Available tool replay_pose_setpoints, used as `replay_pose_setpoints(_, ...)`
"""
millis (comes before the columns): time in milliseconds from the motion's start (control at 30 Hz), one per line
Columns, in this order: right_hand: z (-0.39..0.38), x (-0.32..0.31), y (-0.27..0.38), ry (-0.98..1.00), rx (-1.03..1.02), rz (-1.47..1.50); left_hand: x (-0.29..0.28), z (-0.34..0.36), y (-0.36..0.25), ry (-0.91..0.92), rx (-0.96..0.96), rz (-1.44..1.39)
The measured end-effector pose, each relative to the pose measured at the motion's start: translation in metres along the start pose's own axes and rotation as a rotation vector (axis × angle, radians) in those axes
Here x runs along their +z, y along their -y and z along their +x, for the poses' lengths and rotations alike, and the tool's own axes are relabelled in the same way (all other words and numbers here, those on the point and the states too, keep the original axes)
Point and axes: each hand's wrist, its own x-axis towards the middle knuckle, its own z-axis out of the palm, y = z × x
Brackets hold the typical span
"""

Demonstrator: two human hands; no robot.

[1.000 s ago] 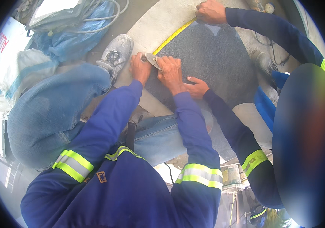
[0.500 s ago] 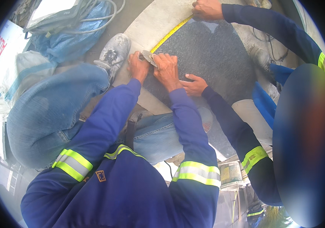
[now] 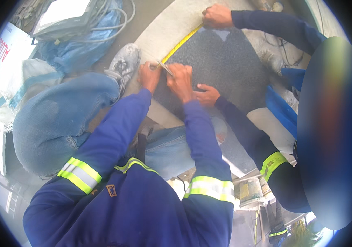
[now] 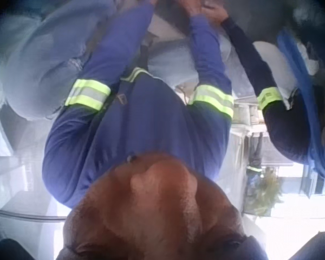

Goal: The person sits on the floor and uses a tape measure and marker to measure and mark a large dark tile. A coworker assists by holding the tape measure steady. The person then places a straight edge on the tile to guide a cut.

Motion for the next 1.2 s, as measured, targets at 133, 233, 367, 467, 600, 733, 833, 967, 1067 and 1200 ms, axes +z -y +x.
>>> replay_pose_setpoints(133,-0.056,-0.064,0.016,-0.04,0.453,0.319,-0.011,0.006,0.019,0.018,0.025,-0.294)
replay_pose_setpoints(233,-0.068,-0.095,0.031,-0.012,0.8,0.6,-0.007,0.033,0.028,-0.057,0.067,-0.517)
replay_pose_setpoints(367,-0.08,-0.103,0.053,-0.289,0.731,0.465,-0.023,0.013,0.001,-0.088,0.068,-0.453)
replay_pose_setpoints(467,-0.096,-0.1,0.038,-0.478,0.559,0.333,-0.024,0.02,0.001,-0.13,0.135,-0.436)
replay_pose_setpoints(600,-0.102,-0.099,0.026,-0.618,0.564,0.364,-0.028,0.029,0.018,-0.097,0.182,-0.469)
replay_pose_setpoints(733,-0.103,-0.096,0.013,-0.643,0.612,0.319,-0.035,0.033,0.019,-0.031,0.2,-0.499)
replay_pose_setpoints(833,-0.102,-0.097,0.013,-0.606,0.596,0.279,-0.024,0.045,0.015,-0.065,0.255,-0.595)
replay_pose_setpoints(967,-0.104,-0.105,0.022,-0.594,0.613,0.313,-0.023,0.056,-0.021,-0.007,0.335,-0.554)
replay_pose_setpoints(1067,-0.109,-0.102,0.016,-0.657,0.585,0.289,-0.029,0.077,-0.054,0.008,0.338,-0.5)
replay_pose_setpoints(1200,-0.114,-0.103,0.005,-0.653,0.608,0.23,-0.033,0.089,-0.071,0.114,0.345,-0.413)
